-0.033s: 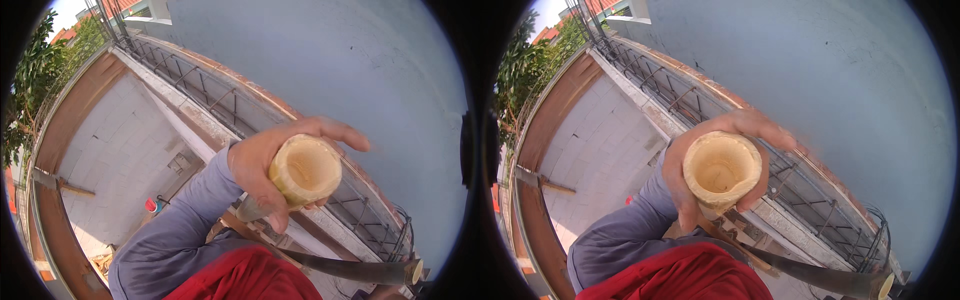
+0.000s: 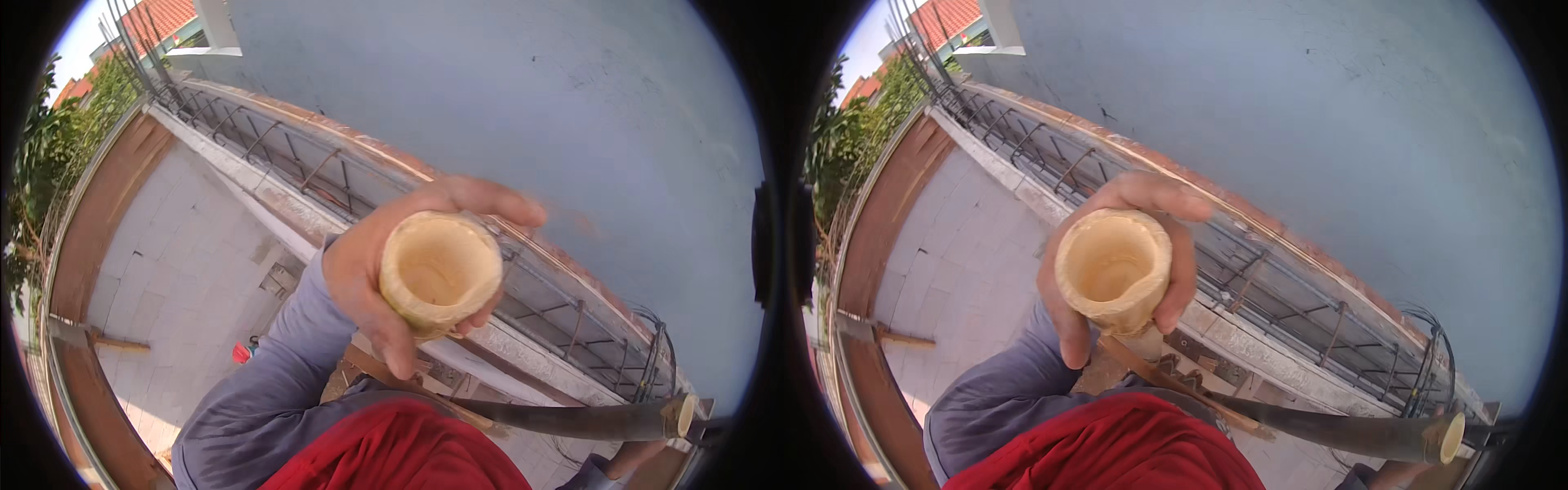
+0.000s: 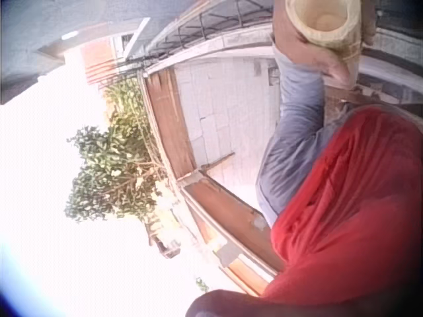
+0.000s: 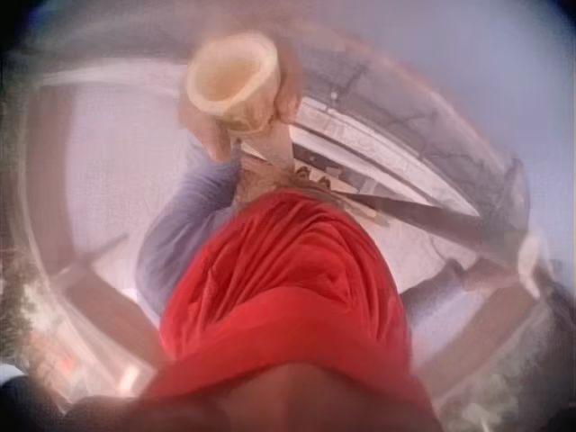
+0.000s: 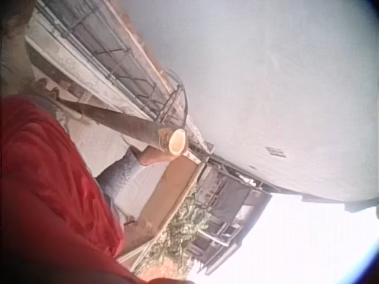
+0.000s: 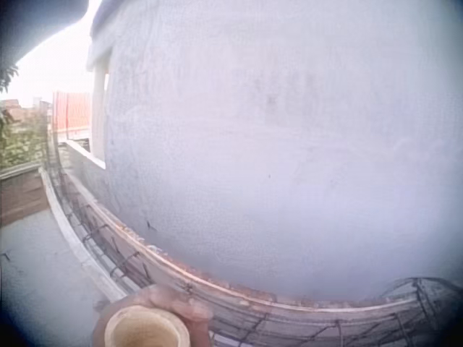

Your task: The person uses pliers to twist and tighten wire around a rebar frame and wooden formwork on top of a wall, then bends the wire ends and repositions bamboo supports.

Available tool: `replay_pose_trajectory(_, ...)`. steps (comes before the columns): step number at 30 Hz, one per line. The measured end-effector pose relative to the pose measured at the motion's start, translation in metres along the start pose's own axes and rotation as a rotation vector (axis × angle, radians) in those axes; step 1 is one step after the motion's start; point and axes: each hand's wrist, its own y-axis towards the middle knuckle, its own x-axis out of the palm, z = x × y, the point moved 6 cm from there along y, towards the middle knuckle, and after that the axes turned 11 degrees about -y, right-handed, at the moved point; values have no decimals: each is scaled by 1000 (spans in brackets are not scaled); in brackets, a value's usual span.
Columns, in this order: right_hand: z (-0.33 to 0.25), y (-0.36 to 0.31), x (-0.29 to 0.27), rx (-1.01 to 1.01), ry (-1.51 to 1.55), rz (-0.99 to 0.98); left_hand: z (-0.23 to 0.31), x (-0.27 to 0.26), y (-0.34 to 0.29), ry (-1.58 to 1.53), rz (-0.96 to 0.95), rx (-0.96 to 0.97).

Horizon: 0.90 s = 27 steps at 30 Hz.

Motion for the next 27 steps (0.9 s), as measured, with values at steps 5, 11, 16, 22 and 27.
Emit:
replay_pose_trajectory(5, 6, -25, -55, 531, 100, 450, 60, -13, -49, 256, 47, 234)
replay_pose_trajectory(11, 93, -111, -27, 633, 144, 411, 55, -16, -43, 244, 187, 24)
replay_pose_trajectory(16, 49, -21, -41, 200, -84, 172, 56, -25, -63, 433, 157, 95)
replay_pose_trajectory(22, 61, 53, 27, 193, -27, -611, 43, -25, -44, 225, 99, 77)
replay_pose_trajectory(27, 79, 88, 3, 211, 176, -384, 44, -21, -37, 79, 150, -10)
